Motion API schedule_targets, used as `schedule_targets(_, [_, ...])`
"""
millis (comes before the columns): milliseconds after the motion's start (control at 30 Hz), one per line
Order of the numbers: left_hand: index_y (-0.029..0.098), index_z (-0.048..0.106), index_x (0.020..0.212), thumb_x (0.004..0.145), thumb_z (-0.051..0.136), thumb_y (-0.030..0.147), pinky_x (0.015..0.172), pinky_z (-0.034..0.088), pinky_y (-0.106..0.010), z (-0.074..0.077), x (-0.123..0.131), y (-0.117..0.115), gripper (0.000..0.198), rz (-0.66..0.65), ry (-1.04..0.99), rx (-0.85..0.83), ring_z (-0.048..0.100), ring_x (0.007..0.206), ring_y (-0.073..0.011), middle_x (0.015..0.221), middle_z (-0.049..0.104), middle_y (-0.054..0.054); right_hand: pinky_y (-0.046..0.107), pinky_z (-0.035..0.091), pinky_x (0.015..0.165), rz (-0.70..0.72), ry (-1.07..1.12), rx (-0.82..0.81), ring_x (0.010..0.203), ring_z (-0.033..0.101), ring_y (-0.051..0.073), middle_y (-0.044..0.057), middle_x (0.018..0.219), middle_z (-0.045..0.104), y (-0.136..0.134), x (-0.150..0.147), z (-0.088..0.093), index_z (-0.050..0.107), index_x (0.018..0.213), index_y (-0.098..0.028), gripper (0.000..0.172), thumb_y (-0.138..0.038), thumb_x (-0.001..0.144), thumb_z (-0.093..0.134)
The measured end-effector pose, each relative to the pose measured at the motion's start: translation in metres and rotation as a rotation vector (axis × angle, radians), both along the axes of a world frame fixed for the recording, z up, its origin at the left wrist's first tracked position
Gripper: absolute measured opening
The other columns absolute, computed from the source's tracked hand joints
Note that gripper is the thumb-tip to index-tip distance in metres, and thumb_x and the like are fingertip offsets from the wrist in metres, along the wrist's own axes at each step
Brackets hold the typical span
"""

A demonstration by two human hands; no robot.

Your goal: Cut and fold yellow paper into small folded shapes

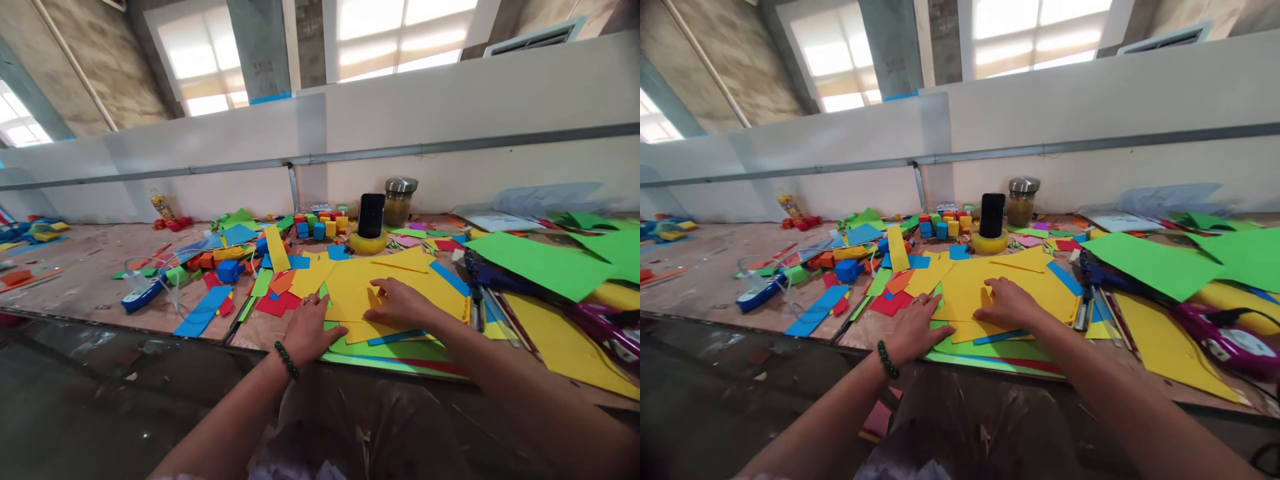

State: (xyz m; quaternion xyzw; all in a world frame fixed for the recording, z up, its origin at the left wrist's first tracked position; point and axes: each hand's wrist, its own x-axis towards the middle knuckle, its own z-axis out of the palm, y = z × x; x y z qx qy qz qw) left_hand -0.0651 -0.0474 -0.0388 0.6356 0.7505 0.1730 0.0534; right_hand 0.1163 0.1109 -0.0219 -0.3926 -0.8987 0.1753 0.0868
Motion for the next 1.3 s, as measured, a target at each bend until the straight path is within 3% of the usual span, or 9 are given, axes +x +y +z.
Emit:
schedule_targets(100, [0.016,0.055,0.128,0.080,0.065,0.052,0.090,0.048,-0.041,0.001,0.000,0.003,0.061,0.006,-0.048,-0.025,0.057,0.112,-0.0315,0.122,0.059,-0.016,0.028,0.045,0.058,0.002,0.070,-0.097,0.071,0.064,0.021,0.009,0.086,0.070,0.005,0.001,-0.003,0.060,0.120,-0.011,0.070,-0.048,0.063,0.074])
schedule_targets(233, [0.014,0.061,0.115,0.079,0.068,0.044,0.084,0.049,-0.038,0.005,0.003,0.003,0.047,-0.012,-0.131,-0.032,0.060,0.099,-0.0271,0.105,0.064,-0.012,0.023,0.042,0.053,0.073,0.196,-0.200,0.059,0.057,0.014,-0.001,0.063,0.063,0.010,0.002,-0.004,0.066,0.080,-0.014,0.033,-0.043,0.065,0.073])
schedule_targets(333, [0.014,0.060,0.115,0.073,0.073,0.042,0.082,0.049,-0.037,0.008,0.006,0.000,0.052,0.001,-0.195,0.006,0.059,0.094,-0.0247,0.102,0.063,-0.010,0.024,0.040,0.055,0.102,0.305,-0.206,0.059,0.054,0.013,-0.002,0.060,0.059,0.011,0.004,-0.002,0.061,0.065,-0.016,0.034,-0.049,0.071,0.067])
schedule_targets(467, [0.018,0.042,0.140,0.073,0.074,0.045,0.078,0.049,-0.033,0.011,0.004,-0.001,0.079,0.011,-0.323,0.116,0.058,0.085,-0.0188,0.108,0.061,-0.008,0.027,0.043,0.062,0.197,0.465,-0.054,0.066,0.057,0.014,0.001,0.067,0.063,0.010,0.007,0.006,0.068,0.067,-0.017,0.037,-0.052,0.077,0.064])
schedule_targets(633, [0.019,0.051,0.135,0.095,0.039,0.041,0.064,0.048,-0.027,0.012,-0.004,0.016,0.047,-0.029,-0.583,0.188,0.055,0.065,-0.0123,0.096,0.062,-0.006,0.027,0.048,0.067,0.358,0.523,0.240,0.073,0.062,0.015,0.004,0.079,0.066,0.005,0.014,0.013,0.078,0.083,-0.023,0.031,-0.045,0.088,0.057])
schedule_targets(833, [0.012,0.053,0.132,0.075,0.065,0.034,0.059,0.041,-0.023,0.021,-0.013,0.038,0.062,-0.048,-0.545,0.056,0.053,0.062,-0.0121,0.070,0.060,0.001,0.028,0.056,0.075,0.455,0.635,0.246,0.086,0.069,0.016,0.007,0.099,0.072,0.000,0.024,0.012,0.076,0.099,-0.025,0.026,-0.034,0.093,0.052])
schedule_targets(967, [0.015,0.065,0.115,0.065,0.074,0.046,0.057,0.036,-0.023,0.023,-0.019,0.052,0.060,-0.018,-0.476,0.022,0.051,0.063,-0.0139,0.068,0.055,0.002,0.033,0.057,0.080,0.500,0.724,0.267,0.088,0.070,0.018,0.008,0.098,0.074,-0.006,0.026,0.016,0.076,0.088,-0.025,0.020,-0.031,0.090,0.058])
schedule_targets(1100, [0.014,0.066,0.083,0.050,0.082,0.047,0.057,0.037,-0.022,0.023,-0.017,0.065,0.050,-0.061,-0.687,-0.034,0.050,0.065,-0.0123,0.070,0.054,0.002,0.038,0.055,0.087,0.616,0.752,0.360,0.098,0.068,0.020,0.007,0.099,0.075,-0.019,0.027,0.021,0.071,0.082,-0.024,0.015,-0.020,0.088,0.058])
schedule_targets(1300, [0.016,0.048,0.061,0.065,0.066,0.044,0.046,0.030,-0.019,0.023,-0.007,0.059,0.034,-0.070,-0.871,-0.048,0.038,0.048,-0.0056,0.055,0.040,0.006,0.048,0.040,0.104,0.607,0.516,0.503,0.112,0.063,0.022,0.006,0.107,0.074,-0.012,0.048,0.001,0.064,0.086,-0.023,0.022,-0.005,0.082,0.052])
